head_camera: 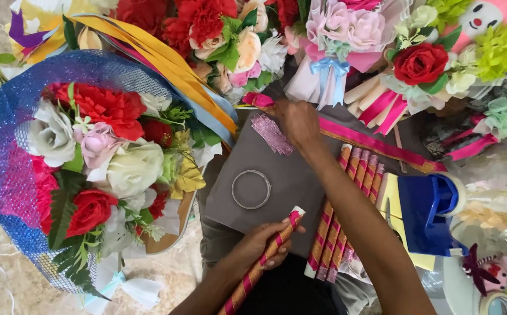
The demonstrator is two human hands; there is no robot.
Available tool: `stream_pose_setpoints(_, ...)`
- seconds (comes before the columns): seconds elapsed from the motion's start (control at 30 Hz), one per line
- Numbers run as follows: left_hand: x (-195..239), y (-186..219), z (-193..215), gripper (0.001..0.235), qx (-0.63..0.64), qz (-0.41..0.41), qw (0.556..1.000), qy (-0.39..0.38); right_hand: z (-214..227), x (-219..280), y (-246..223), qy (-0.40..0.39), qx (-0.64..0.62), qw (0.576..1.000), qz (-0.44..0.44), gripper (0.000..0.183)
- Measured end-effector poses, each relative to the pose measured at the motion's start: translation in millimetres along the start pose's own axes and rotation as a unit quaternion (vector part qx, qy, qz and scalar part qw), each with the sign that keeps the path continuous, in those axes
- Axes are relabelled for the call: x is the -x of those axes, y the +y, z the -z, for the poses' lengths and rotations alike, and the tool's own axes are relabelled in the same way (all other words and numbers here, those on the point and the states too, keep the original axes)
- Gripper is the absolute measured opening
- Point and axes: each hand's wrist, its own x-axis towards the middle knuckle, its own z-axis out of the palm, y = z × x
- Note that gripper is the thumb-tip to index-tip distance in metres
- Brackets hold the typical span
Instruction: The person wraps a pink and white striped floral stem with a gold ribbon, securing it with tape. They then wrap the same stem with a pink ribbon, securing it with tape as well.
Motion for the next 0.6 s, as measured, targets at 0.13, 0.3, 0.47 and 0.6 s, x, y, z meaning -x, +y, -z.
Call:
stream_pose_setpoints(0.13, 1.0, 1.8, -6.5, 0.042, -0.016, 0.001, 1.0, -0.002, 16.1, 4.5, -9.1, 0.033, -0.004, 0.999, 0.024, 0.032)
stream_pose_setpoints(0.3, -7.1, -6.1, -3.9, 0.04, -0.009, -0.015, 1.0, -0.024, 57.7, 20.2, -13.7, 0.103, -0.002, 0.994, 0.044, 0.014)
stream_pose_setpoints(0.47, -11.2, -5.1, -2.6, 0.044, -0.002, -0.019, 0.999, -0.034, 151.6, 50.3, -25.8, 0.227, -0.075, 0.969, 0.062, 0.019)
stream_pose_setpoints(0.6, -12.1, 1.9, -12.5, 0.049, -0.025, -0.034, 0.999, -0.017, 238.1, 89.1, -7.0, 0.315, -0.1, 0.942, 0.058, 0.007)
